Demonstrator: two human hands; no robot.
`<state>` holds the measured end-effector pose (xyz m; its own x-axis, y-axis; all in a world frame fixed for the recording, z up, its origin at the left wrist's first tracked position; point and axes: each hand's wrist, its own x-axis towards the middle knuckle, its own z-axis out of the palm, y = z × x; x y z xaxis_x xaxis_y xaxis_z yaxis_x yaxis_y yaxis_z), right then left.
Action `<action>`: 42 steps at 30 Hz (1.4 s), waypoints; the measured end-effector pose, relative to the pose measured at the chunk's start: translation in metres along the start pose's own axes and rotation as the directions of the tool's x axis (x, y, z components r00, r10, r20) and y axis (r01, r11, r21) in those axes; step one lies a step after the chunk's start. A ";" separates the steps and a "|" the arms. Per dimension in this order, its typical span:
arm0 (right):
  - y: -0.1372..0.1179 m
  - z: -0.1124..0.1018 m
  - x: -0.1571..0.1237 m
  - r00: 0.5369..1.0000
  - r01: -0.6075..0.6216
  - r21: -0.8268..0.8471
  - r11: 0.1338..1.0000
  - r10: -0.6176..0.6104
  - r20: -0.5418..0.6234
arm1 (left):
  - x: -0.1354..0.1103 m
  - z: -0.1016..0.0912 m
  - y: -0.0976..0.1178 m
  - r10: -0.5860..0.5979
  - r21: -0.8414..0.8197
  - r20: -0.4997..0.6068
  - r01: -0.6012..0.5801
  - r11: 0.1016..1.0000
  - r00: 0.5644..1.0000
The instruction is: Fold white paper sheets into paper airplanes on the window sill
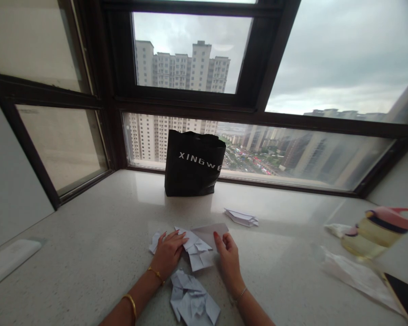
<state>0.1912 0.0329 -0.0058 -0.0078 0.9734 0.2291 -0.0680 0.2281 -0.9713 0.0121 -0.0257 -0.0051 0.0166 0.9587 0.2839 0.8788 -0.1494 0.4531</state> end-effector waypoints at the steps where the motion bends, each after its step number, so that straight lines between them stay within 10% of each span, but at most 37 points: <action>1: -0.001 0.000 0.000 1.000 0.000 0.000 1.000 0.000 -0.007 | 0.001 -0.001 0.000 0.007 -0.004 -0.029 -0.007 1.000 1.000; 12: -0.002 -0.002 0.000 0.994 -0.003 0.021 1.000 0.005 -0.112 | 0.002 -0.003 -0.005 0.039 -0.151 -0.472 -0.124 0.981 0.881; 26: -0.003 0.005 -0.006 0.986 -0.135 0.248 0.959 0.107 0.124 | -0.002 -0.007 0.000 0.087 -0.122 -0.375 -0.141 0.982 0.923; 42: 0.007 0.002 -0.001 0.978 -0.209 0.299 0.931 0.202 0.056 | -0.004 -0.004 0.008 0.150 -0.173 -0.154 -0.176 0.969 0.977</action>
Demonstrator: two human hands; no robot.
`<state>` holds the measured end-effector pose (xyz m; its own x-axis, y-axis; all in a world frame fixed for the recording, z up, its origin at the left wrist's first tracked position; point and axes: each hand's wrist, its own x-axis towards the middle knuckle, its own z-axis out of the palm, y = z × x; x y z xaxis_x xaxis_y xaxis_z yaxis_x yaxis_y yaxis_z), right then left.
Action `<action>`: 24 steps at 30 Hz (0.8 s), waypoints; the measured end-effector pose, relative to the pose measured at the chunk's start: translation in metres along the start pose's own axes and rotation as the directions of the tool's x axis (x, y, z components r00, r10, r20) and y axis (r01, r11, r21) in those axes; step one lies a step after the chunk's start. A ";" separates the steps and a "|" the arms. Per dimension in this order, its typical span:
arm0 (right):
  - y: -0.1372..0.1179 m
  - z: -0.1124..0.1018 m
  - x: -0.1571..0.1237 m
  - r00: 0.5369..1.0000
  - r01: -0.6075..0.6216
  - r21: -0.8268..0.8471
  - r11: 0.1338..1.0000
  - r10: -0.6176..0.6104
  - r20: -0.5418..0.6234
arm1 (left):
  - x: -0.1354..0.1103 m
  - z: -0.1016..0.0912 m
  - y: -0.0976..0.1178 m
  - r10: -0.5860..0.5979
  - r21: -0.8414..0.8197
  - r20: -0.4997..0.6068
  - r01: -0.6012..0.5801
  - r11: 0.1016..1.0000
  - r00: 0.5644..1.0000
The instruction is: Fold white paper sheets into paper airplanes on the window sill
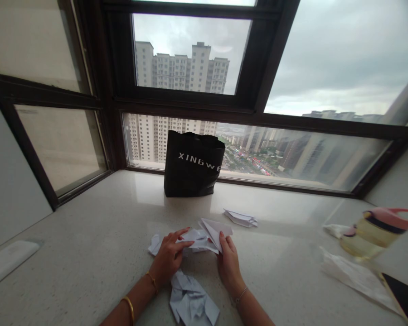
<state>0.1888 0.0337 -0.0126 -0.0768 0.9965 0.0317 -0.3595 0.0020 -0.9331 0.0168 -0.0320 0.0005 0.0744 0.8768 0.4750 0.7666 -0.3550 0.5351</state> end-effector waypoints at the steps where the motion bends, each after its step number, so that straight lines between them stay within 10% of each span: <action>1: 0.001 0.001 0.001 1.000 -0.012 0.028 1.000 0.012 0.009 | 0.000 -0.001 0.001 -0.008 -0.006 0.017 0.008 1.000 1.000; 11: 0.007 0.010 0.004 0.995 -0.100 0.174 0.980 0.095 0.038 | 0.000 -0.005 0.001 0.004 -0.041 0.063 -0.002 0.999 0.998; 24: 0.004 0.007 0.007 0.986 -0.167 0.292 0.942 0.161 0.047 | 0.002 -0.008 -0.001 -0.044 -0.059 -0.136 0.036 0.998 0.990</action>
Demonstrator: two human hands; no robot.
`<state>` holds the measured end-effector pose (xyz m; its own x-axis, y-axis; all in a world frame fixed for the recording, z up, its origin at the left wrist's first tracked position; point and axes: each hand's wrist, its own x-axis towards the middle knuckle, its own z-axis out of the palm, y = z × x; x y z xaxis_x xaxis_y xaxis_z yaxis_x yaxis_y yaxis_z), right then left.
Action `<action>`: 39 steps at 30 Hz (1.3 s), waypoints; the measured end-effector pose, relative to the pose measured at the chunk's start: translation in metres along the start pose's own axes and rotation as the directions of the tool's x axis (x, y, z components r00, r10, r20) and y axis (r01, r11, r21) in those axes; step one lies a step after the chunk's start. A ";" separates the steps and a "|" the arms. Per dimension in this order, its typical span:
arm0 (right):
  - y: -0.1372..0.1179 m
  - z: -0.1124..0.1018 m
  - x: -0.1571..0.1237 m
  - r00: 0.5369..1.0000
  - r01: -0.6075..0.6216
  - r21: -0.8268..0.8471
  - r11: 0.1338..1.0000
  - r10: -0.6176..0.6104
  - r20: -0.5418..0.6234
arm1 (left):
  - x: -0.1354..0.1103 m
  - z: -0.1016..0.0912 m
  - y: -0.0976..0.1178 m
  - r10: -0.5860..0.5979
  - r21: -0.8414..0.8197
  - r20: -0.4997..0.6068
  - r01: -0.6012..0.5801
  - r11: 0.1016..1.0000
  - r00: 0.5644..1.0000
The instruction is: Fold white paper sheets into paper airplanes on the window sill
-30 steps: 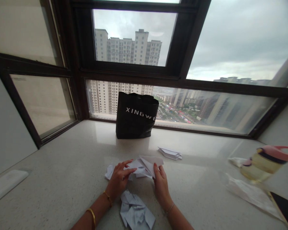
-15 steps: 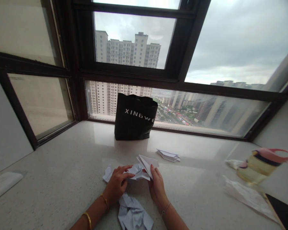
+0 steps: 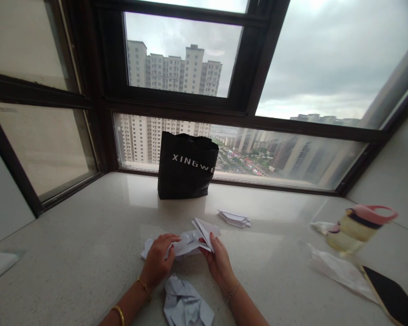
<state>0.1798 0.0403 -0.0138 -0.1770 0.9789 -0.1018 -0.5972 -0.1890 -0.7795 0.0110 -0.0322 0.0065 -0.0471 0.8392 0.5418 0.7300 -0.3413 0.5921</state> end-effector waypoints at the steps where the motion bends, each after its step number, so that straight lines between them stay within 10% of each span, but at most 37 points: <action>1: 0.000 0.000 0.000 1.000 -0.002 0.005 1.000 0.002 0.002 | 0.001 0.001 -0.002 -0.016 0.009 -0.017 0.016 1.000 1.000; 12: -0.001 0.000 -0.001 1.000 -0.013 -0.036 0.999 0.013 -0.002 | 0.002 0.008 -0.017 -0.228 0.114 -0.027 0.229 0.967 0.973; 39: 0.000 0.000 0.000 1.000 -0.024 -0.013 1.000 0.024 -0.007 | 0.003 0.009 -0.015 -0.252 0.111 0.036 0.247 0.963 0.967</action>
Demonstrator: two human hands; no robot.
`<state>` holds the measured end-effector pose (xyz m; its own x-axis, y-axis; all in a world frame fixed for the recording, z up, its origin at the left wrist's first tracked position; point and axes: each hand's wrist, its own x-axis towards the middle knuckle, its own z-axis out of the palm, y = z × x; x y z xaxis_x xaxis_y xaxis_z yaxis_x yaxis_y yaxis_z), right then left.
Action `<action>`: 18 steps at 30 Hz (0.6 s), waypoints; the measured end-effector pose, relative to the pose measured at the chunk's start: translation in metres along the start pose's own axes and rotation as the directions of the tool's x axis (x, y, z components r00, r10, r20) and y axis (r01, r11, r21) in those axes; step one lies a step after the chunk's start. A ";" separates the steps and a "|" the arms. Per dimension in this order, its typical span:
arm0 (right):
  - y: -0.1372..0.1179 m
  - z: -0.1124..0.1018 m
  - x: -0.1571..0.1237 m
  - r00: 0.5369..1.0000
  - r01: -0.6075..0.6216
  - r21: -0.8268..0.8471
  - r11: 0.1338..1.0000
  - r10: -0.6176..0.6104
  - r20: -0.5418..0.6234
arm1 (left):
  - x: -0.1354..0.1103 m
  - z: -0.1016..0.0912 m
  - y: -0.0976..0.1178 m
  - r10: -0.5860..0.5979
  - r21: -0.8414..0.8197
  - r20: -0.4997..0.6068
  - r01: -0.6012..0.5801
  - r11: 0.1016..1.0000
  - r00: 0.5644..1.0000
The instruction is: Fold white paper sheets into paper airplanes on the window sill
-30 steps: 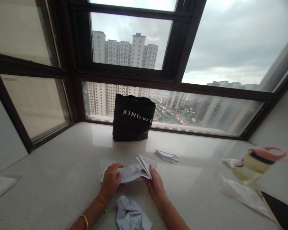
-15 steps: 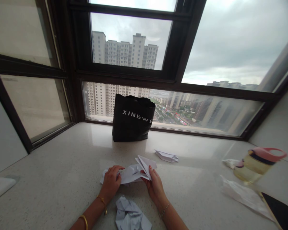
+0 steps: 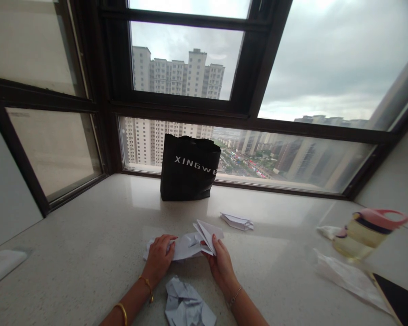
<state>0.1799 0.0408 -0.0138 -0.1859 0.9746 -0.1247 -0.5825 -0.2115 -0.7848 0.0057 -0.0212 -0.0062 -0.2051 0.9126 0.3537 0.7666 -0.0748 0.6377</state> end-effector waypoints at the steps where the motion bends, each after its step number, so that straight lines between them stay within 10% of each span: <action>1: 0.000 0.000 0.000 1.000 0.003 -0.003 1.000 -0.003 0.002 | 0.000 0.000 0.000 -0.001 -0.001 -0.006 0.001 1.000 1.000; 18: -0.007 0.000 0.000 0.996 0.082 -0.017 0.996 -0.082 0.023 | -0.001 -0.001 0.007 -0.100 0.205 -0.022 0.103 0.973 0.995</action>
<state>0.1841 0.0422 -0.0081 -0.1557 0.9867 -0.0465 -0.5821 -0.1296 -0.8027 0.0101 -0.0235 -0.0014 -0.2943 0.9064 0.3030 0.8499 0.1032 0.5167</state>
